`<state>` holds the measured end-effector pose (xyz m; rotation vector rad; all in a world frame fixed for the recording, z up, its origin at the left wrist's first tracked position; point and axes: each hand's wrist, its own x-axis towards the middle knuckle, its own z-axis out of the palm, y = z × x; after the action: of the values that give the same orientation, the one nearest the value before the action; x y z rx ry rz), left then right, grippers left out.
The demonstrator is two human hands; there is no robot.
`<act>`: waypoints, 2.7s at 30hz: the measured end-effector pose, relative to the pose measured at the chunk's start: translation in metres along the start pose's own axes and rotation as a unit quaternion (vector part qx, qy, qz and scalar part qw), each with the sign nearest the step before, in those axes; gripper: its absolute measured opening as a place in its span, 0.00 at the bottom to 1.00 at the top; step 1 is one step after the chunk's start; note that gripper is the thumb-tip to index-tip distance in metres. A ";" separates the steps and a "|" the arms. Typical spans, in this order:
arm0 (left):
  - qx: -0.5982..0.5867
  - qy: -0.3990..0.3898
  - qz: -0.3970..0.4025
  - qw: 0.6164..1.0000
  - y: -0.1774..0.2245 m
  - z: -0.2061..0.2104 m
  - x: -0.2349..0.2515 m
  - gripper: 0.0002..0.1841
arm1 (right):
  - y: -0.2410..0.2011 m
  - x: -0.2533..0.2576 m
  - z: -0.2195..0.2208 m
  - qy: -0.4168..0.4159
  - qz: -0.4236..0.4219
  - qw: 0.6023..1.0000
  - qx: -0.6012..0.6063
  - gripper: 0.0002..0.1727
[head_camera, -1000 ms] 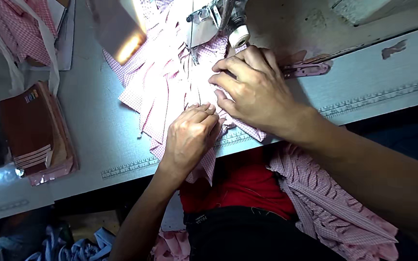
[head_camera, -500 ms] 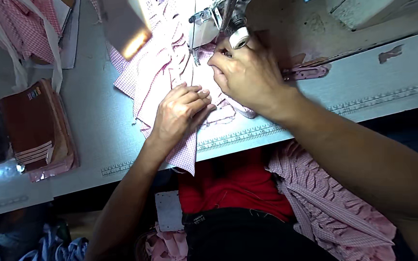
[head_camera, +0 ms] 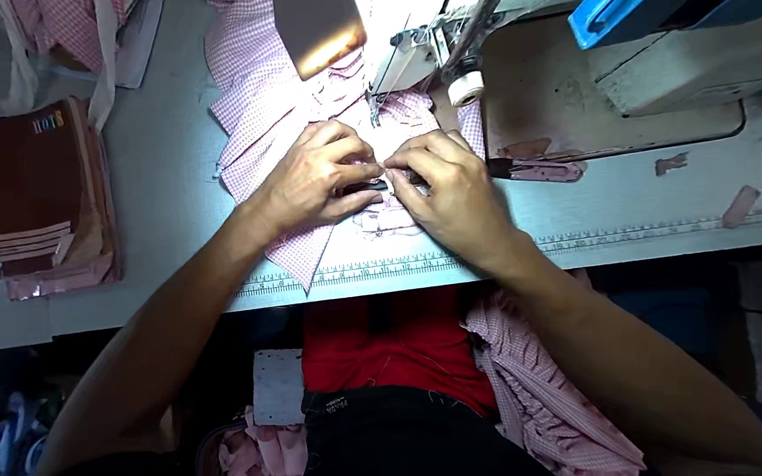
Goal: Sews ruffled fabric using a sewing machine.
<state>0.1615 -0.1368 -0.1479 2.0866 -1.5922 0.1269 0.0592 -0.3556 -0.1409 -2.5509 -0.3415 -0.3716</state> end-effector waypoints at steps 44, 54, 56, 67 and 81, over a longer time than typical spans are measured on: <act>-0.036 0.108 -0.086 0.990 0.084 0.030 -0.009 0.12 | 0.008 0.000 -0.014 -0.049 -0.025 0.998 0.005 0.13; 0.105 0.105 -0.208 0.967 0.026 -0.008 -0.006 0.14 | 0.015 0.010 -0.006 -0.029 -0.041 0.999 -0.016 0.16; 0.103 0.120 -0.186 0.970 0.032 0.000 0.006 0.17 | 0.014 0.008 -0.008 -0.032 -0.042 0.999 -0.012 0.15; 0.035 0.018 -0.181 0.983 0.018 0.007 0.029 0.16 | 0.023 0.012 -0.005 -0.032 -0.047 0.998 -0.001 0.16; -0.025 0.027 -0.178 0.983 0.013 0.001 0.036 0.15 | 0.028 0.012 -0.005 -0.027 -0.062 0.998 0.011 0.16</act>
<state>0.1605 -0.1714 -0.1307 2.2686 -1.1552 0.0182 0.0777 -0.3795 -0.1457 -2.5276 -0.5221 -0.3436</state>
